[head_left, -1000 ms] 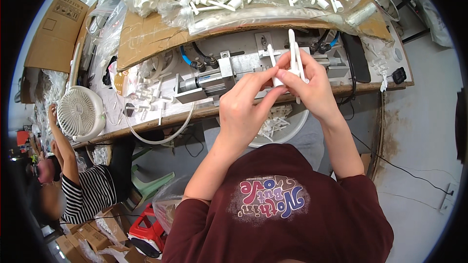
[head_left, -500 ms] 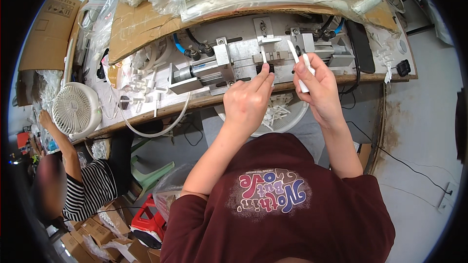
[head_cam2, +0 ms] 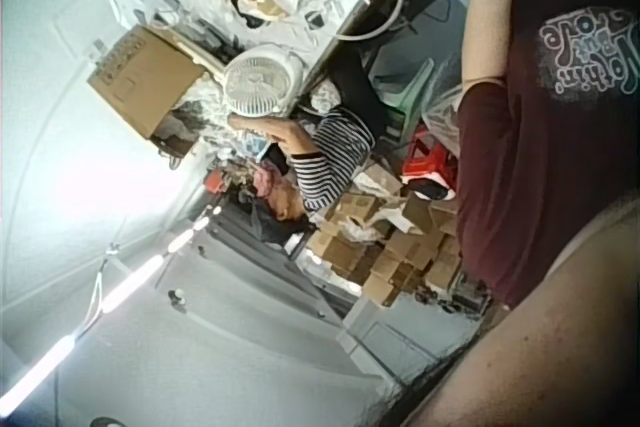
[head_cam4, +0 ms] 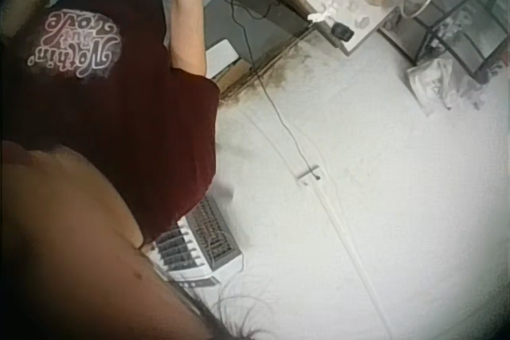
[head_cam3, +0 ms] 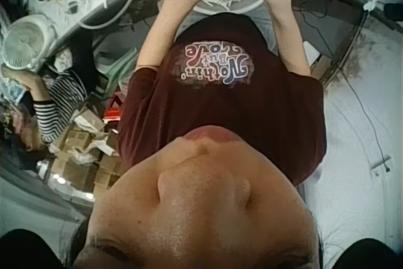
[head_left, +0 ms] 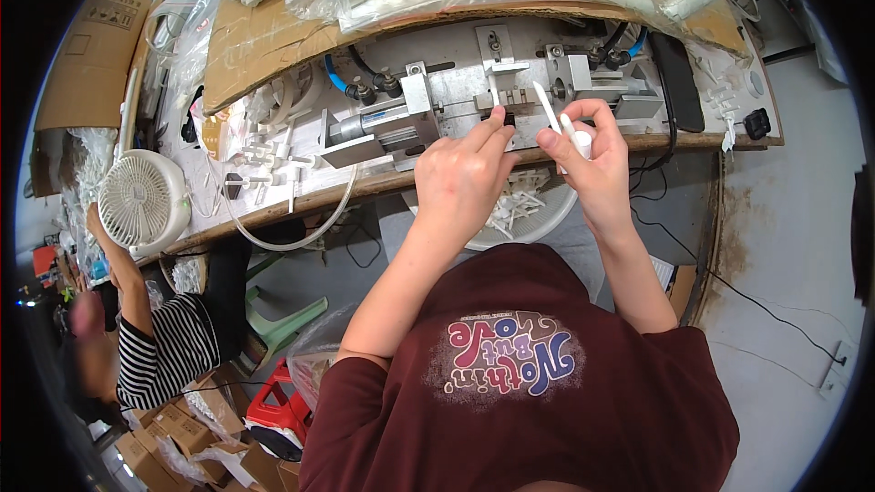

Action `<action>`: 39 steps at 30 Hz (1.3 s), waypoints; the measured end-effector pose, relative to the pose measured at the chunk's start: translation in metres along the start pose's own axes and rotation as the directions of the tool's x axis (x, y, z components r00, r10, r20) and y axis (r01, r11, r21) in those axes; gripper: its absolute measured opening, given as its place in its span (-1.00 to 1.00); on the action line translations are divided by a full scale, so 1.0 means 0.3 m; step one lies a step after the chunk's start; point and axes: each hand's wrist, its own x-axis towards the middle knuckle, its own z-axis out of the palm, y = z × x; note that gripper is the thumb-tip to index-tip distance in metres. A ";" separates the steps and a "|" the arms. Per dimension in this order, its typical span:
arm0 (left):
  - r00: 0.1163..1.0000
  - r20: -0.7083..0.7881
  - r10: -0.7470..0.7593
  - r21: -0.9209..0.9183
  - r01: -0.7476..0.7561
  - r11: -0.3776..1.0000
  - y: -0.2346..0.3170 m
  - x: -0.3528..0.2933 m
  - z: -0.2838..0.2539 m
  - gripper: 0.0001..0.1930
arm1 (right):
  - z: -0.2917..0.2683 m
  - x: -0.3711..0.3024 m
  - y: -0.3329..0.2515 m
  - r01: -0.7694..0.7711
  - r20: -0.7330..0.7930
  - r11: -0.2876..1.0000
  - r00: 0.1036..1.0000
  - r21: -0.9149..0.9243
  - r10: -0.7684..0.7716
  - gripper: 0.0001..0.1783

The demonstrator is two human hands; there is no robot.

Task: Manually assemble small white plastic pump or nozzle components using a jig or small pneumatic press on a workbench.

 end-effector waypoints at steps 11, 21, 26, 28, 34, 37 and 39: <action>0.995 -0.035 -0.096 -0.484 0.067 0.873 0.052 -0.016 -0.037 -0.69 | -0.002 -0.006 0.021 -0.028 0.200 0.997 0.979 -0.074 0.042 -0.69; 0.996 0.026 0.091 0.116 -0.093 0.989 -0.005 -0.013 0.016 -0.75 | -0.044 0.000 0.006 -0.217 0.171 0.939 0.970 0.267 0.175 -0.81; 0.997 0.045 0.063 0.099 -0.068 0.993 0.003 0.012 0.000 -0.75 | -0.048 -0.017 -0.012 -0.249 0.248 0.866 0.957 0.433 0.151 -0.85; 0.998 0.032 0.056 0.093 -0.059 0.994 0.000 0.008 0.005 -0.76 | -0.044 -0.023 -0.023 -0.251 0.214 0.891 0.960 0.378 0.180 -0.84; 0.999 0.024 0.043 0.071 -0.045 0.996 -0.005 0.002 0.005 -0.76 | -0.023 -0.023 -0.021 0.011 0.062 0.968 0.998 0.251 -0.027 -0.67; 0.997 0.051 -0.049 -0.071 0.053 0.996 0.002 -0.003 0.000 -0.79 | -0.011 -0.015 -0.011 0.271 0.027 0.961 0.962 0.057 -0.273 -0.61; 0.971 0.148 -0.189 -0.371 0.232 0.899 0.025 0.001 -0.016 -0.80 | -0.008 -0.016 0.000 0.442 0.077 0.891 0.897 -0.107 -0.436 -0.57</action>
